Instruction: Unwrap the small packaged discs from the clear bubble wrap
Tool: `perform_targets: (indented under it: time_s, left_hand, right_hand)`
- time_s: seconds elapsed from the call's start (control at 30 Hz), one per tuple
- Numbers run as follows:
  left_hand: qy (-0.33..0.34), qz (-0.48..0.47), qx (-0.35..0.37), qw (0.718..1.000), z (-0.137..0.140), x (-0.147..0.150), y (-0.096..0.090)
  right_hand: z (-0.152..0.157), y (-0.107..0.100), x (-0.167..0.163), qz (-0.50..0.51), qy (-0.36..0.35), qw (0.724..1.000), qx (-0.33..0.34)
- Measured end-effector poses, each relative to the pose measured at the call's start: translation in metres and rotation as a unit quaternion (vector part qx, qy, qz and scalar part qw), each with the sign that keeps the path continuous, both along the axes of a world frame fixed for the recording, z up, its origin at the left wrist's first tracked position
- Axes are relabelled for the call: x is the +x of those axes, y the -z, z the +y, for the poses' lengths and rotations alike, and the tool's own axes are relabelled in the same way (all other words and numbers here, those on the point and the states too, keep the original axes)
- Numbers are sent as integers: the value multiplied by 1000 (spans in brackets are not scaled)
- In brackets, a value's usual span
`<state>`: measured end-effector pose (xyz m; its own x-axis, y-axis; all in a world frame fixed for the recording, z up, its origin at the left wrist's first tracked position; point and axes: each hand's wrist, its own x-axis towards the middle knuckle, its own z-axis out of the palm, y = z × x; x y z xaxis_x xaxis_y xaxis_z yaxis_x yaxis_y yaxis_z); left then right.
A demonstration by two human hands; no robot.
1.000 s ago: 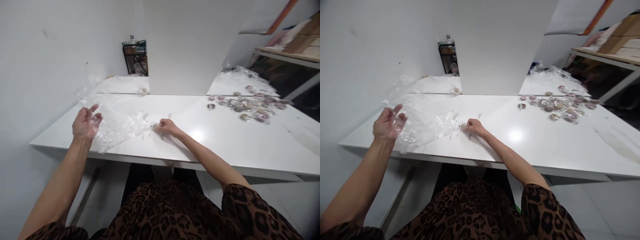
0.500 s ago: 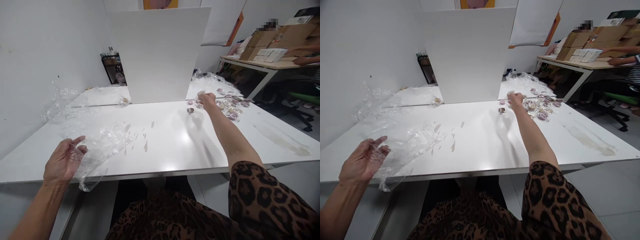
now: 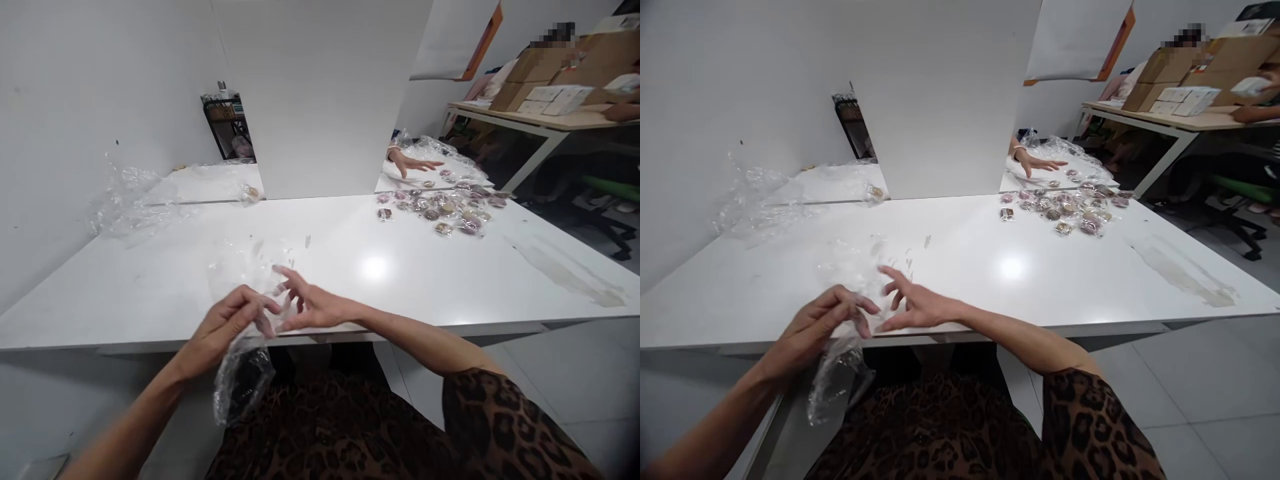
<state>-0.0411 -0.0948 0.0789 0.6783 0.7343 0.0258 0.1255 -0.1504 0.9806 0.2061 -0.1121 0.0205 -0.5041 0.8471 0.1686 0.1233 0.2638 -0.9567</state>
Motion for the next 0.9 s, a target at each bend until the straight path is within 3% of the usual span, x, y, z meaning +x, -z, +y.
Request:
perform_targets:
  time_s: [0.1,0.2,0.27,0.33,0.43,0.5,0.57,0.63,0.73,0.8,0.9]
  left_hand:
    - [55,1,13,998,-14,4,-4]
    - [-54,-21,114,992,-15,-6,-5]
    - [-146,-14,197,969,-10,-15,-3]
    - [-187,17,240,952,-4,-20,1]
    - [-120,80,212,967,-1,-20,6]
    - [-49,120,164,978,2,-16,9]
    - [-29,134,107,985,14,-13,9]
    - [-81,117,63,988,40,-14,6]
    - [-242,77,49,966,111,-28,-10]
    - [-375,31,37,926,172,-43,-28]
    - [-536,-42,21,843,259,-67,-57]
  right_hand:
    - [-11,-10,-31,64,-81,995,17]
    - [-6,-19,-36,102,-36,994,31]
    - [-3,-26,-36,124,9,992,39]
    - [-2,-33,-37,135,28,989,52]
    - [-5,-40,-39,141,48,987,62]
    - [-2,-40,-38,152,64,985,50]
    - [6,-33,-32,172,111,978,32]
    - [19,-20,-22,192,186,964,10]
    - [36,1,-7,186,274,943,-27]
    - [42,12,0,162,294,940,-53]
    - [44,20,2,135,290,944,-82]
